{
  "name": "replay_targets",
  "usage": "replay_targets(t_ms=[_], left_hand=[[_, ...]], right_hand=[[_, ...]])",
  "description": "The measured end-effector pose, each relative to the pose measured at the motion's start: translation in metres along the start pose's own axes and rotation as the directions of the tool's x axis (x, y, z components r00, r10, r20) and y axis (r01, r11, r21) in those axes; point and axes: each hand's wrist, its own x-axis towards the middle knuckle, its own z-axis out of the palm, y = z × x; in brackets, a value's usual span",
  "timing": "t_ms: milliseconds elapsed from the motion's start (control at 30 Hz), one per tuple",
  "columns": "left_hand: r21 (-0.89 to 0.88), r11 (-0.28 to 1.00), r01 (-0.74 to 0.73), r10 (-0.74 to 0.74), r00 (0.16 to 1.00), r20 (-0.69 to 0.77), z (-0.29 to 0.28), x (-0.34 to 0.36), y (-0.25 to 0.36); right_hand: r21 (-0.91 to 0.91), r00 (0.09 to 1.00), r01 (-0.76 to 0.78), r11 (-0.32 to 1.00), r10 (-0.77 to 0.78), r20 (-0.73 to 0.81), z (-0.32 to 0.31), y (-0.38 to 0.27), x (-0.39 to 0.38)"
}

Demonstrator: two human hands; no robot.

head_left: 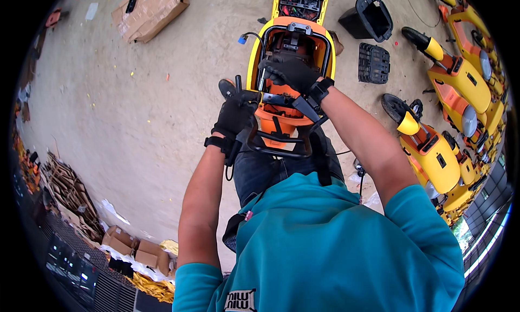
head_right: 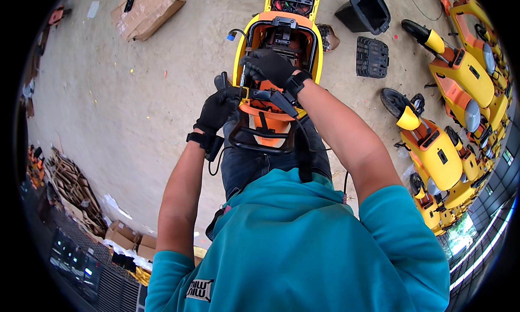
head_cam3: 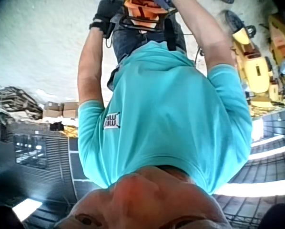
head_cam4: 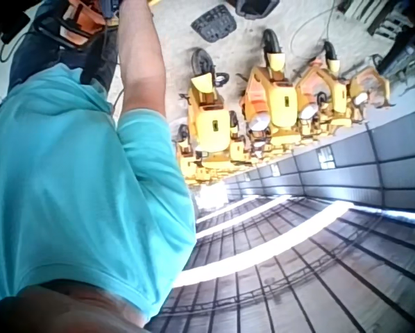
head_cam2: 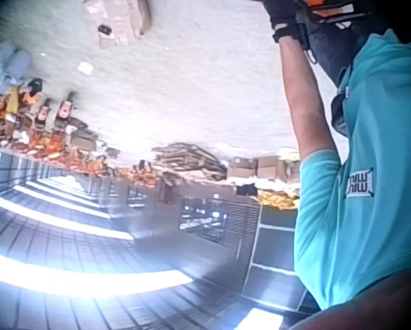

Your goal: The person works on the interior components of a scooter, using a screwdriver to remove or tighten screws and handling wiring and internal housing parts by hand.

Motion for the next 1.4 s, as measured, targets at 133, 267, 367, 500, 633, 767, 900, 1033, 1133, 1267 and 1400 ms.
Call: replay_targets(t_ms=[133,267,367,500,633,767,900,1033,1133,1267,1400], left_hand=[[-0.044,0.999,0.019,-0.021,0.999,-0.047,0.001,-0.006,0.009],[-0.058,0.998,0.023,-0.026,0.998,-0.055,0.001,-0.008,0.012],[-0.062,0.998,0.008,-0.014,0.995,-0.096,0.002,-0.009,0.009],[-0.043,0.998,-0.041,0.037,0.995,-0.092,0.002,-0.01,0.007],[0.076,0.986,-0.146,0.154,0.981,-0.12,0.006,-0.009,0.008],[0.087,0.99,-0.108,0.118,0.987,-0.109,0.012,-0.011,0.007],[0.249,0.964,-0.099,0.136,0.982,-0.134,0.015,-0.011,0.008],[0.508,0.862,-0.004,0.076,0.99,-0.12,0.015,-0.01,0.015],[0.61,0.79,-0.06,0.122,0.991,-0.061,0.012,-0.004,0.019],[0.588,0.801,-0.108,0.197,0.976,-0.09,0.014,-0.004,0.021],[0.66,0.751,0.015,0.054,0.995,-0.084,0.019,-0.001,0.02]], right_hand=[[-0.217,0.996,0.082,0.973,-0.086,-0.011,0.022,-0.008,0.011],[-0.259,0.995,0.055,0.964,-0.073,-0.061,0.035,-0.013,0.016],[-0.278,0.991,0.039,0.96,-0.072,-0.11,0.039,-0.011,0.019],[-0.089,0.983,0.074,0.993,-0.088,-0.164,0.028,0.003,-0.001],[-0.271,0.968,0.133,0.953,-0.183,-0.169,0.018,0.024,-0.028],[-0.162,0.939,0.152,0.975,-0.194,-0.286,0.027,0.033,-0.028],[-0.068,0.961,0.013,0.998,-0.031,-0.274,0.033,0.017,-0.01],[-0.466,0.963,0.097,0.879,-0.201,-0.178,0.033,0.001,0.004],[-0.453,0.97,0.076,0.888,-0.171,-0.174,0.034,-0.001,0.006],[-0.34,0.98,-0.004,0.94,-0.065,-0.191,0.038,-0.003,0.005],[-0.412,0.969,-0.054,0.91,-0.052,-0.242,0.043,-0.003,0.005]])
